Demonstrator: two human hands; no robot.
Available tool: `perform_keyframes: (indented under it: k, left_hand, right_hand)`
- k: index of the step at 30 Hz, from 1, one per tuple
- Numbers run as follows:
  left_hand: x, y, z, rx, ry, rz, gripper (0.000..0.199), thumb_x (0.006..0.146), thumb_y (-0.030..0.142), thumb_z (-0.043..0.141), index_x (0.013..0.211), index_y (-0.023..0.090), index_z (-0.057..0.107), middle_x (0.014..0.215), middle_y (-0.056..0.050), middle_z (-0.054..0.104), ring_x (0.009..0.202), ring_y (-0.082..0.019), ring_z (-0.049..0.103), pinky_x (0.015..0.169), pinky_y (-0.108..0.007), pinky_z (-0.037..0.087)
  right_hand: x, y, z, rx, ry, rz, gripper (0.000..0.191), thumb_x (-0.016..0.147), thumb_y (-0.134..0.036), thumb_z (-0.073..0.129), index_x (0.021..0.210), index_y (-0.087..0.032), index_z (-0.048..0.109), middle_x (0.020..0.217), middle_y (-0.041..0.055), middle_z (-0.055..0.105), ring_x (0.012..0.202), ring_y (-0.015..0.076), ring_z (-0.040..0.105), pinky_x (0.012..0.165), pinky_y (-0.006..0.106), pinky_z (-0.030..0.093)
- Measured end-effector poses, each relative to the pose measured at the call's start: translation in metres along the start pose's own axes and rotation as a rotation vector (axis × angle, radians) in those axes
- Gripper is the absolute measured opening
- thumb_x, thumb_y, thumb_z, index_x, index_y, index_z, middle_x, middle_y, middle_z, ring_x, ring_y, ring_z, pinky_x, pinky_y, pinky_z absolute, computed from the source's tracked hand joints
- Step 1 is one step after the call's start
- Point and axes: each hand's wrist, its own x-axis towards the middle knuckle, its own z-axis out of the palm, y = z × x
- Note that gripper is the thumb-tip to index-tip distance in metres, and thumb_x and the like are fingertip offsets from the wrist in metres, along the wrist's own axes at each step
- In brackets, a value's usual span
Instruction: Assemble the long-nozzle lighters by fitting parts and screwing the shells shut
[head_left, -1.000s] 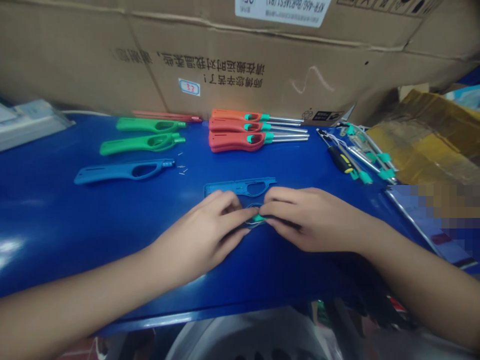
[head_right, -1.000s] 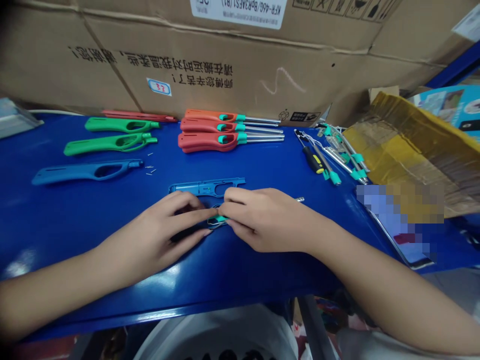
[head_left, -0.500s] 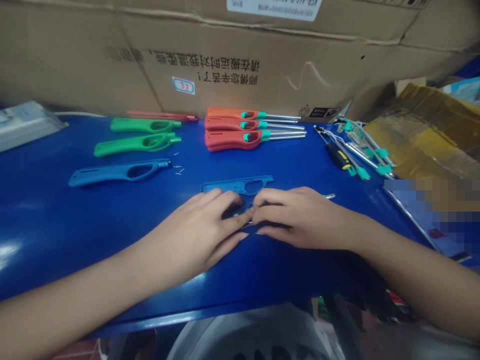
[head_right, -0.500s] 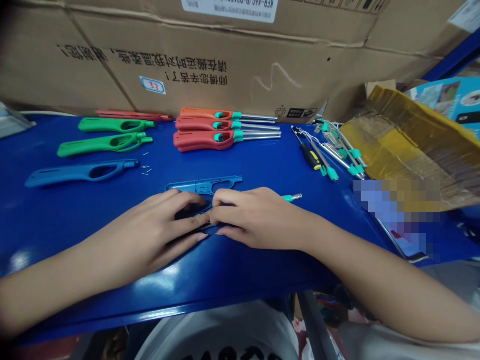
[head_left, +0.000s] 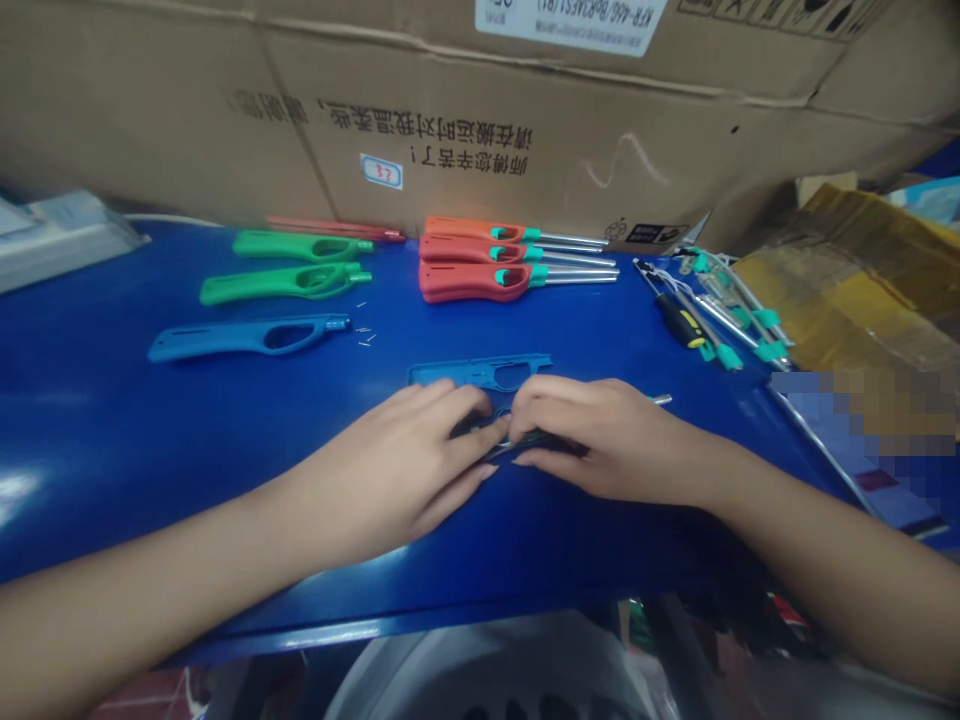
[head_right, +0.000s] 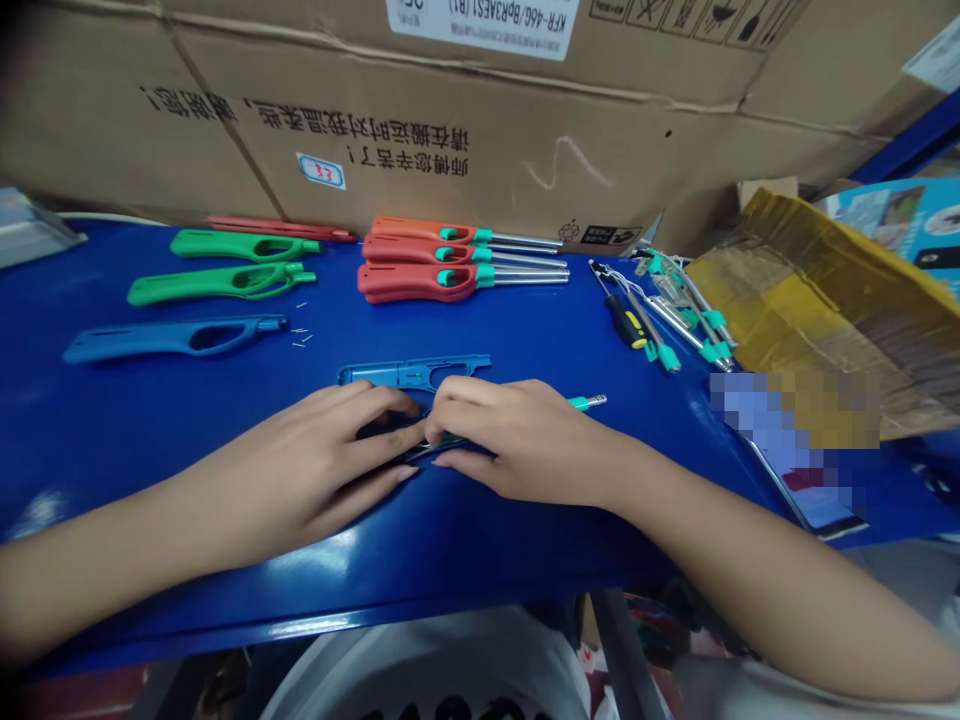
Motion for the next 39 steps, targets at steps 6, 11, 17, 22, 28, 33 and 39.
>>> perform_keyframes:
  k: [6, 11, 17, 22, 28, 33, 39]
  left_hand:
    - [0.000, 0.000, -0.001, -0.023, 0.006, -0.007, 0.031, 0.104, 0.033, 0.046, 0.127, 0.023, 0.065, 0.119, -0.011, 0.060, 0.103, -0.027, 0.059, 0.088, -0.045, 0.053]
    - [0.001, -0.002, 0.000, -0.022, 0.033, 0.002, 0.035, 0.103, 0.036, 0.050, 0.132, 0.023, 0.064, 0.118, -0.011, 0.062, 0.104, -0.027, 0.062, 0.087, -0.044, 0.054]
    - [-0.001, -0.004, 0.005, -0.042, 0.143, -0.002, 0.030, 0.104, 0.031, 0.050, 0.124, 0.023, 0.071, 0.114, -0.008, 0.067, 0.098, -0.023, 0.066, 0.084, -0.038, 0.056]
    - [-0.002, -0.002, 0.007, -0.088, 0.214, 0.021, 0.026, 0.101, 0.025, 0.054, 0.120, 0.019, 0.071, 0.116, -0.010, 0.068, 0.101, -0.023, 0.068, 0.086, -0.036, 0.057]
    - [0.000, -0.001, 0.006, -0.269, 0.184, -0.047, 0.026, 0.098, 0.022, 0.058, 0.121, 0.020, 0.070, 0.118, -0.007, 0.068, 0.107, -0.021, 0.067, 0.092, -0.034, 0.056]
    - [0.001, -0.006, 0.006, -0.355, 0.167, -0.025, 0.026, 0.099, 0.019, 0.057, 0.120, 0.021, 0.071, 0.117, -0.006, 0.069, 0.104, -0.018, 0.068, 0.092, -0.030, 0.055]
    - [0.001, -0.009, 0.005, -0.323, 0.160, 0.007, 0.029, 0.100, 0.019, 0.057, 0.125, 0.023, 0.071, 0.119, -0.006, 0.069, 0.106, -0.019, 0.068, 0.093, -0.031, 0.055]
  right_hand:
    - [0.001, 0.001, 0.007, -0.135, 0.011, -0.036, 0.011, 0.103, -0.029, 0.051, 0.105, -0.024, 0.060, 0.115, 0.0014, 0.062, 0.089, 0.0150, 0.062, 0.066, 0.029, 0.039]
    - [0.003, -0.001, 0.001, 0.130, 0.062, 0.050, 0.004, 0.101, -0.023, 0.054, 0.100, -0.021, 0.056, 0.100, -0.0002, 0.064, 0.086, 0.0120, 0.061, 0.071, 0.025, 0.042]
    - [0.001, 0.001, -0.009, 0.484, 0.040, 0.235, 0.004, 0.101, -0.026, 0.053, 0.100, -0.023, 0.051, 0.070, -0.0077, 0.056, 0.059, 0.0079, 0.051, 0.055, 0.020, 0.040]
    - [0.002, 0.006, -0.006, 0.480, 0.025, 0.216, 0.006, 0.093, -0.017, 0.060, 0.094, -0.021, 0.056, 0.074, -0.0066, 0.053, 0.062, 0.0067, 0.049, 0.056, 0.018, 0.041]
    - [0.004, 0.003, -0.006, 0.366, -0.013, 0.129, 0.018, 0.088, -0.008, 0.059, 0.102, -0.019, 0.063, 0.085, -0.0030, 0.057, 0.067, 0.0072, 0.050, 0.062, 0.019, 0.044]
    - [0.002, 0.003, -0.008, 0.268, -0.037, 0.008, 0.025, 0.086, -0.004, 0.057, 0.105, -0.017, 0.065, 0.092, -0.0001, 0.059, 0.071, 0.0082, 0.052, 0.066, 0.022, 0.044]
    - [0.000, 0.000, -0.012, 0.216, -0.059, -0.046, 0.020, 0.088, -0.007, 0.058, 0.105, -0.016, 0.067, 0.093, 0.0016, 0.061, 0.077, 0.0110, 0.057, 0.071, 0.024, 0.046]
